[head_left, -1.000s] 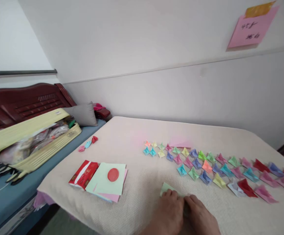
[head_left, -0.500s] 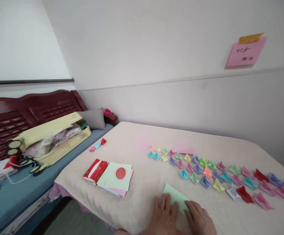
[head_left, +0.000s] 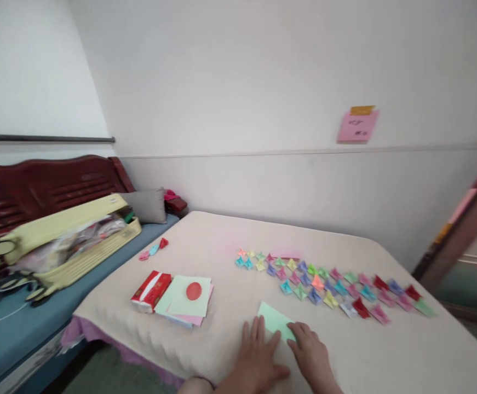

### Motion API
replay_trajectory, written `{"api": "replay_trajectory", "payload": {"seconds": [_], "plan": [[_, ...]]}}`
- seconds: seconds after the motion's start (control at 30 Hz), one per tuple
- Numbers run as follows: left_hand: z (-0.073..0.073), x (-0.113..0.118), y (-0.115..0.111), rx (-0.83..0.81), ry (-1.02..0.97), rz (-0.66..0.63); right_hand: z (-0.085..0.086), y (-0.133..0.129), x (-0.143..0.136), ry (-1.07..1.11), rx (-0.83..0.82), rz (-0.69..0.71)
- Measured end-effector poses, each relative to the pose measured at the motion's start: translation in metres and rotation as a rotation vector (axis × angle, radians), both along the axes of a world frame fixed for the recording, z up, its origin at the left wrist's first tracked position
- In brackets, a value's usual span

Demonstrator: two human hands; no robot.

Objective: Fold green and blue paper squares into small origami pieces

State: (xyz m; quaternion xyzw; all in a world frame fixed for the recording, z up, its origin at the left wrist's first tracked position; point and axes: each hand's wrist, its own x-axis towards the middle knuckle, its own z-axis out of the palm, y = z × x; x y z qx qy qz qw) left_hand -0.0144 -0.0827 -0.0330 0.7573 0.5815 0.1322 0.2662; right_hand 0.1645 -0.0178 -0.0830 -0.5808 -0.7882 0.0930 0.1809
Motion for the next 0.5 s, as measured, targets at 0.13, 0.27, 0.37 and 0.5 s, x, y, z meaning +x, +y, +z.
{"api": "replay_trajectory", "payload": {"seconds": [0.13, 0.27, 0.37, 0.5], "plan": [[-0.003, 0.001, 0.003, -0.047, 0.113, 0.035, -0.001, -0.004, 0.010, 0.011, -0.051, -0.012], [-0.008, 0.001, 0.003, -0.020, 0.150, 0.030, -0.004, -0.003, 0.014, 0.040, -0.093, 0.009], [-0.013, 0.001, 0.002, 0.021, 0.164, 0.037, -0.006, -0.001, 0.016, 0.065, -0.116, 0.021], [-0.026, 0.001, 0.003, 0.070, 0.190, 0.061, -0.006, 0.000, 0.019, 0.091, -0.127, 0.027]]}}
